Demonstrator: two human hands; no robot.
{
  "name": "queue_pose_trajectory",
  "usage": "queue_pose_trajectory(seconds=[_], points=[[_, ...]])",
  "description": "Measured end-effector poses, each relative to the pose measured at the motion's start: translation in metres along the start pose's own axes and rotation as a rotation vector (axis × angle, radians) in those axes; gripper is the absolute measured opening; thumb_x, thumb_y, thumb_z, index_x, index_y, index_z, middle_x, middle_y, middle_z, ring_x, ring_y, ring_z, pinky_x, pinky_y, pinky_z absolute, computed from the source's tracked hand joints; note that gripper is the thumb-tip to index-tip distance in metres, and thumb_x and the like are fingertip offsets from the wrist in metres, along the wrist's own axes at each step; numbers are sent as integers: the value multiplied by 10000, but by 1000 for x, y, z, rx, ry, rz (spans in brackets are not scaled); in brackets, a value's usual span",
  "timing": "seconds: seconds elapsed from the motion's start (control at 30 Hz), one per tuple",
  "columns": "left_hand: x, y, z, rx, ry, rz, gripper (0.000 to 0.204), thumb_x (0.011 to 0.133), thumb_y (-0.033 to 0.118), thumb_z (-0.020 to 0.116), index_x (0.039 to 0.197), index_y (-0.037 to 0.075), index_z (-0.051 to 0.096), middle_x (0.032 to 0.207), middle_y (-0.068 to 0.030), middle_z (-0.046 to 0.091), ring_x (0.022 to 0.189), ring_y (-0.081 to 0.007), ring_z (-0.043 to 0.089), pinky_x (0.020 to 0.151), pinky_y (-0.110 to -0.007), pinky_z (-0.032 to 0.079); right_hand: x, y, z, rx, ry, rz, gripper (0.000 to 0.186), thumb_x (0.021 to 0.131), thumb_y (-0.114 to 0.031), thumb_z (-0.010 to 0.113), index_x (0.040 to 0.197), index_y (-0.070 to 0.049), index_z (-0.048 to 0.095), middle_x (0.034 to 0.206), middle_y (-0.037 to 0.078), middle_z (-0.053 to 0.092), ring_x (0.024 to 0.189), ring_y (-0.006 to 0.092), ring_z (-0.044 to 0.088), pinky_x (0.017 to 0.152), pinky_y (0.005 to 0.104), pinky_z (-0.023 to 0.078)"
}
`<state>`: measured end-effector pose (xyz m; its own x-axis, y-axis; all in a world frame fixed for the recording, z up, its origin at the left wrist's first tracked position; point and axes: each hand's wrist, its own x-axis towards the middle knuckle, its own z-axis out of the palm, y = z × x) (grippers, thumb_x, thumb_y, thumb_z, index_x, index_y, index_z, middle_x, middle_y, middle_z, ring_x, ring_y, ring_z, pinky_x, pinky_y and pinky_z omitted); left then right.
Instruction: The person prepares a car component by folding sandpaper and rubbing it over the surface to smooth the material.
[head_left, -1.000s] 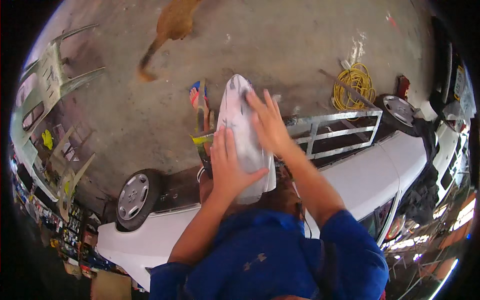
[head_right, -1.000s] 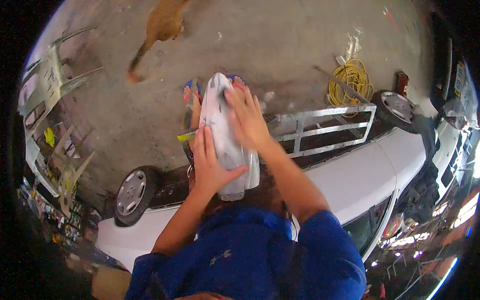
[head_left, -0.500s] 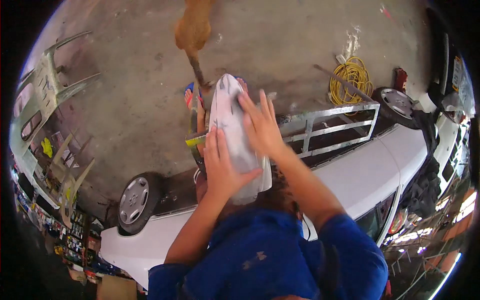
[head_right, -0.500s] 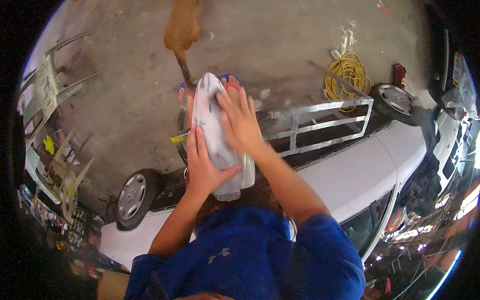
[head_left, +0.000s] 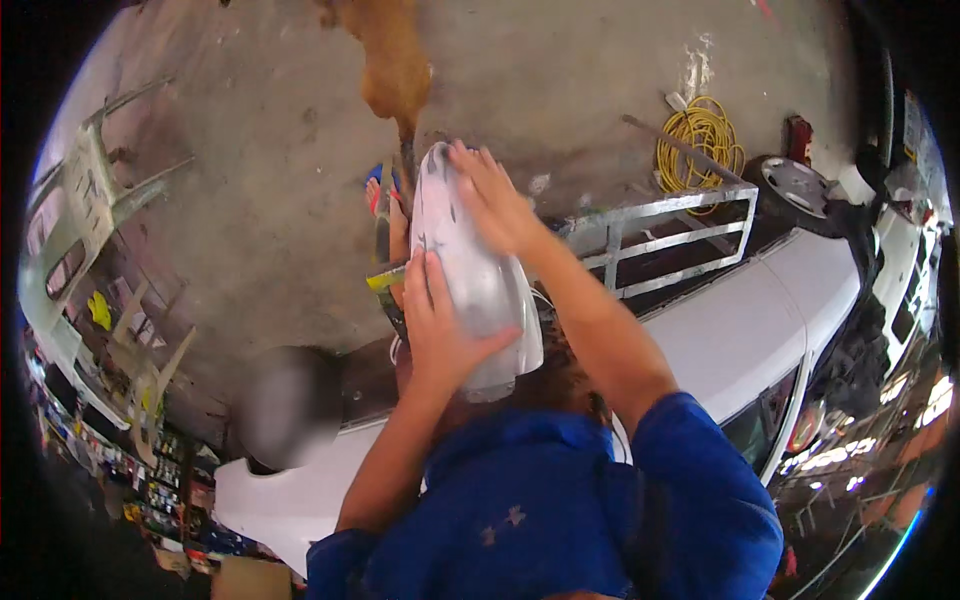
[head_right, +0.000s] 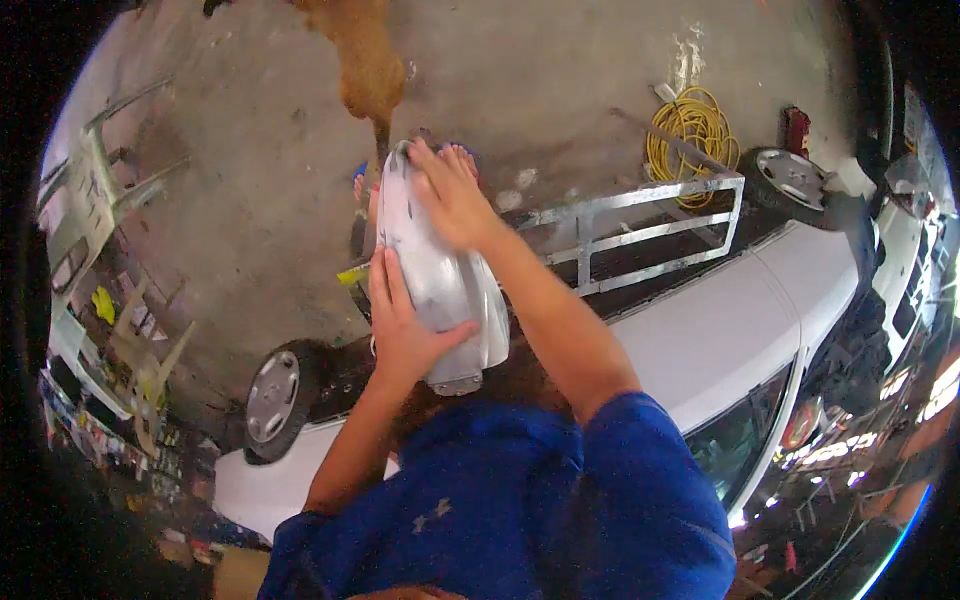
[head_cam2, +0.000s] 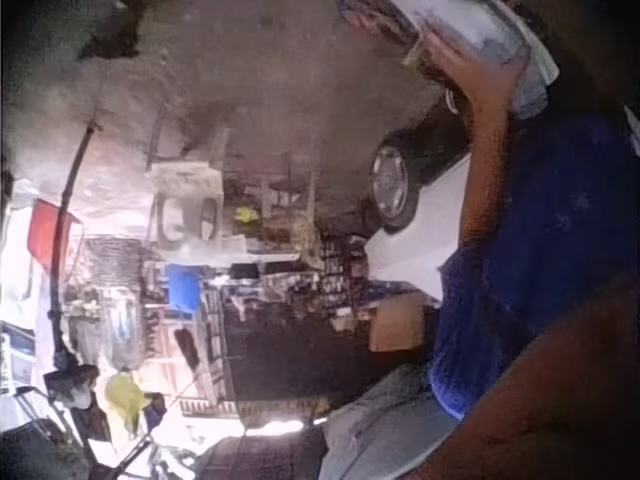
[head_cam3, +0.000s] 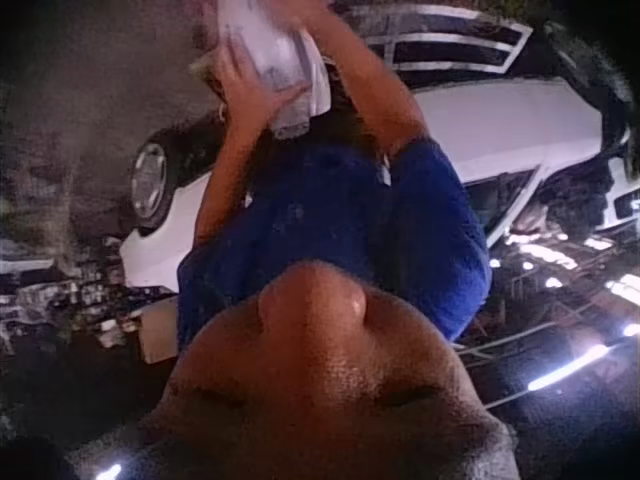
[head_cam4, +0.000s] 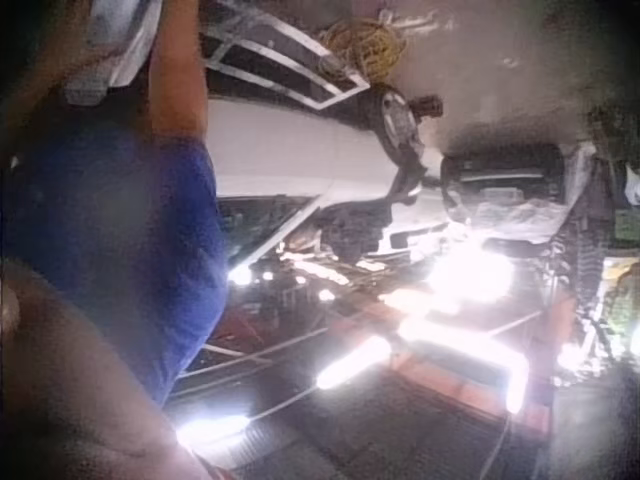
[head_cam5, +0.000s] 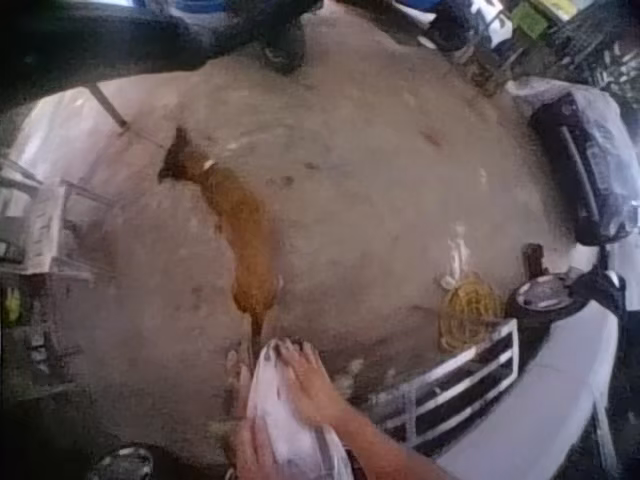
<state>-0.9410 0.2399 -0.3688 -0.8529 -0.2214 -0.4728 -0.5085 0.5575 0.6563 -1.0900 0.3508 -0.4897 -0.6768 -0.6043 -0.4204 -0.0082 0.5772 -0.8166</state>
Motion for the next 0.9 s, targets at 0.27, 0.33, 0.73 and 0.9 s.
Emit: queue_pose_trajectory(seconds=[0.27, 0.33, 0.73, 0.9], points=[[2, 2, 2, 50, 26, 40, 1462, 542, 553, 955, 1603, -58, 154, 1619, -330, 224, 1476, -508, 297, 1200, -562, 302, 19, -9, -13, -37, -46, 162, 527, 1025, -220, 448, 1519, -39, 479, 1651, 159, 357, 1553, 479, 194, 1238, 595, 187], [0, -3, -1, 56, 6, 28, 1464, 545, 561, 952, 1602, -60, 152, 1618, -334, 223, 1476, -510, 294, 1201, -563, 300, -2, -15, -10, -19, -10, 37, 527, 1034, -246, 434, 1521, -48, 483, 1645, 150, 372, 1548, 481, 208, 1240, 595, 179], [-6, -7, 0, 57, 24, -8, 1449, 552, 559, 948, 1601, -57, 161, 1617, -334, 216, 1468, -514, 305, 1198, -564, 306, -58, -30, 0, -19, -14, -15, 529, 1091, -282, 403, 1593, -116, 394, 1667, 134, 349, 1553, 482, 194, 1241, 615, 157], [-5, -1, -3, 62, 30, 39, 1460, 543, 569, 952, 1599, -58, 163, 1620, -329, 215, 1468, -515, 304, 1196, -564, 309, -6, -23, -10, -84, -55, 39, 522, 1096, -286, 383, 1590, -120, 407, 1678, 121, 329, 1575, 418, 181, 1247, 607, 147]])
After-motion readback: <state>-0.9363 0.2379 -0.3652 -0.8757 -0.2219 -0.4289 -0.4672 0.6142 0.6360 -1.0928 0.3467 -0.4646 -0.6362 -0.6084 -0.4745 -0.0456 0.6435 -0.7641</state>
